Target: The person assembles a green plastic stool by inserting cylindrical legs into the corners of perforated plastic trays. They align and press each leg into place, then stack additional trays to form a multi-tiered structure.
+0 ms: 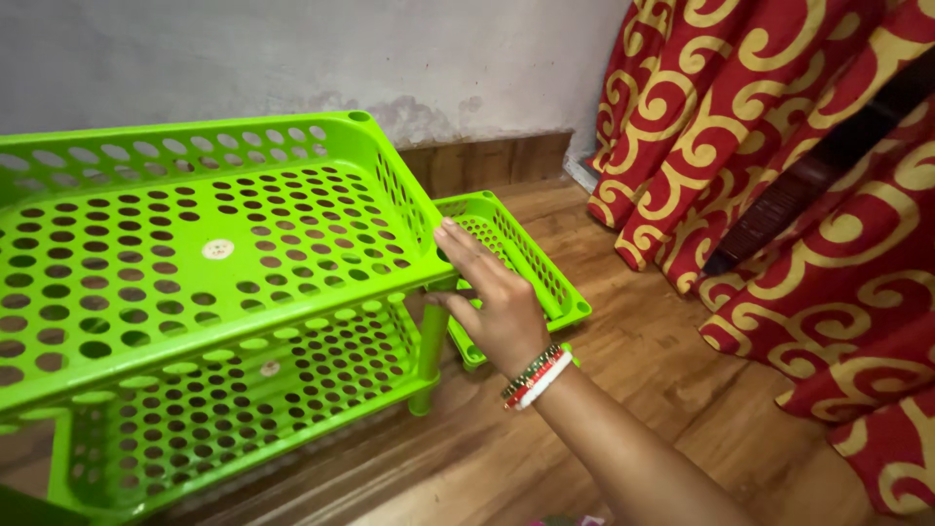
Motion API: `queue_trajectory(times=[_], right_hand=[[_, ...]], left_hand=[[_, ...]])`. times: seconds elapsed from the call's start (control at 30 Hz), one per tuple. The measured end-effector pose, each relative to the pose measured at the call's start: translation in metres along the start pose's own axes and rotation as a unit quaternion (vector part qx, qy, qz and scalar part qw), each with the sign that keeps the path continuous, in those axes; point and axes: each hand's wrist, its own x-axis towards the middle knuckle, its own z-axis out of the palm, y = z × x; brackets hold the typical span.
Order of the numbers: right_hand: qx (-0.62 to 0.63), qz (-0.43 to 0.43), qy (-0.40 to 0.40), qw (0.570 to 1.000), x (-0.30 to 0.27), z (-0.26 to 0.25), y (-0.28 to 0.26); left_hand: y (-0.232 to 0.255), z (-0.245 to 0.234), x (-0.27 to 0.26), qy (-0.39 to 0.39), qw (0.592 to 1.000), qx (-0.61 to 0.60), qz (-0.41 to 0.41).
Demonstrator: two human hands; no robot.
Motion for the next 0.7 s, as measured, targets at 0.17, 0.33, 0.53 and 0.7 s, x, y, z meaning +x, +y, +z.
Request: queue_trajectory(times=[0.17,0.33,0.53,0.7], right_hand=[[0.013,0.005,0.018,1.000,0.000,0.001,-0.001],[0.011,0.029,0.016,0.999,0.003,-0.001,-0.008],[0.025,0.034,-0.018,0.999,0.008,-0.011,-0.013],[0.189,0.239,-0.006,0.952,0.022,-0.008,-0.008]], left_hand=[[0.007,-0.006,0.011,0.006,1.000,0.015,-0.002],[0.024,-0.046,0.013,0.018,0.999,0.042,-0.006],[0.062,-0.070,0.018,0.027,0.994,0.104,-0.029],[0.079,-0.074,0.019,-0.001,0.992,0.091,-0.089]])
